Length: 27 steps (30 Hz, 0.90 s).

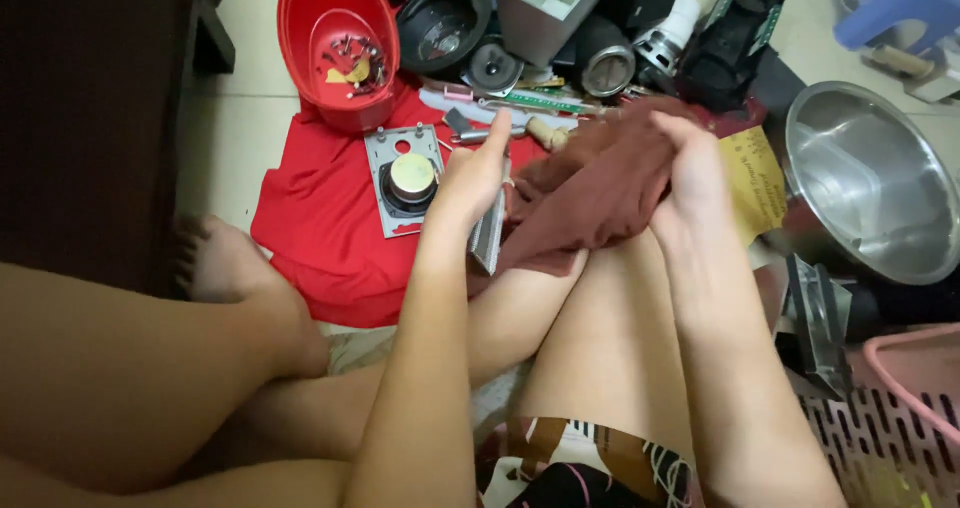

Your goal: The person sits on the floor and wipes a rectangular metal object with a brown cloth. They then use a small yellow abrasive pad to scrub the surface of the metal object, repeatedly rubbing it back and forth.

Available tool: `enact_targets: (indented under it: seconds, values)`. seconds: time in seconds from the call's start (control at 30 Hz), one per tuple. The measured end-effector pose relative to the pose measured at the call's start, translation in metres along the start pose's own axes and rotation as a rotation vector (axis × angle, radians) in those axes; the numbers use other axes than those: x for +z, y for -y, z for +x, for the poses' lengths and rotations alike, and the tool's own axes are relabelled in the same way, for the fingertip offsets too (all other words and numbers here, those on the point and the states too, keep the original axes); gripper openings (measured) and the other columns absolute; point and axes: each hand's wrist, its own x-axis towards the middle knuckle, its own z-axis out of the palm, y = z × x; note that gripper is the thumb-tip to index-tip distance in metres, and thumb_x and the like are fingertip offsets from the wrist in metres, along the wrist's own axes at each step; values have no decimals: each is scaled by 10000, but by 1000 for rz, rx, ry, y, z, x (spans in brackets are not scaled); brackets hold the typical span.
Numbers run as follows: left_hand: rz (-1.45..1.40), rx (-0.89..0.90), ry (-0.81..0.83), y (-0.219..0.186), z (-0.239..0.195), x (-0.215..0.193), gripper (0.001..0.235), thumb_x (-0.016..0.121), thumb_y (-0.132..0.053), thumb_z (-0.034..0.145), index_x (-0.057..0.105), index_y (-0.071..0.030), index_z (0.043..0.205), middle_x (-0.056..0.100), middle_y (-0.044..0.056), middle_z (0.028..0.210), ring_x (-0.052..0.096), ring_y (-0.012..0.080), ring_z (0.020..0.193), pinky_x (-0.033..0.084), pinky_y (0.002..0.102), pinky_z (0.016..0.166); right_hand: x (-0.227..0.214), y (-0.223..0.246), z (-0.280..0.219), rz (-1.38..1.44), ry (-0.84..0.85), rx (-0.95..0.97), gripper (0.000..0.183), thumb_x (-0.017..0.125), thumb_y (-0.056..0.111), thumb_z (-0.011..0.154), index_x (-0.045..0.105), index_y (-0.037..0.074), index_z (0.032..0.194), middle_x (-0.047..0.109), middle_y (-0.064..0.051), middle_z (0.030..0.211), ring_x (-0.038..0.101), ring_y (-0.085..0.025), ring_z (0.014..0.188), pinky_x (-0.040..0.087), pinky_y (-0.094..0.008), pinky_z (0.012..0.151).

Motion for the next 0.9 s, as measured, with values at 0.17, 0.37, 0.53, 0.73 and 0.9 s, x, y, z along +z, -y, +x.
enact_targets:
  seconds: [0.17,0.37,0.53,0.73,0.9]
  values:
    - [66,69,19,-11,-6,16,892,369,-685,690,483,47,1186,453,196,1285,350,266,1271,244,393,1064,30,5,-77,-580,467,-134,179,586,114,702,516,54,855,598,-62,765,592,-151,692,437,-267,620]
    - [124,106,16,-35,-24,5,918,308,-699,710,459,60,1203,418,210,1311,328,270,1288,232,387,1075,23,15,-84,-420,641,197,366,583,71,745,555,-14,1100,615,-155,1005,581,-222,877,456,-347,774]
    - [-268,82,79,-42,-20,30,701,424,-567,701,546,46,1019,579,166,745,537,229,489,464,339,400,5,-2,-60,27,-22,42,516,697,254,726,459,120,1164,457,-26,1147,461,-195,1122,355,-439,915]
    - [238,59,41,-44,-36,33,919,322,-686,741,421,77,1243,380,200,1348,305,238,1298,214,384,1091,34,-6,-99,-468,226,22,299,603,120,680,624,6,955,625,-96,864,607,-210,822,485,-381,716]
    - [314,104,-21,-41,-34,47,846,288,-696,730,586,4,1099,516,185,1229,396,264,1242,288,396,1045,28,-32,-61,-418,193,-74,236,532,88,683,654,12,870,596,-74,724,580,-183,661,474,-332,589]
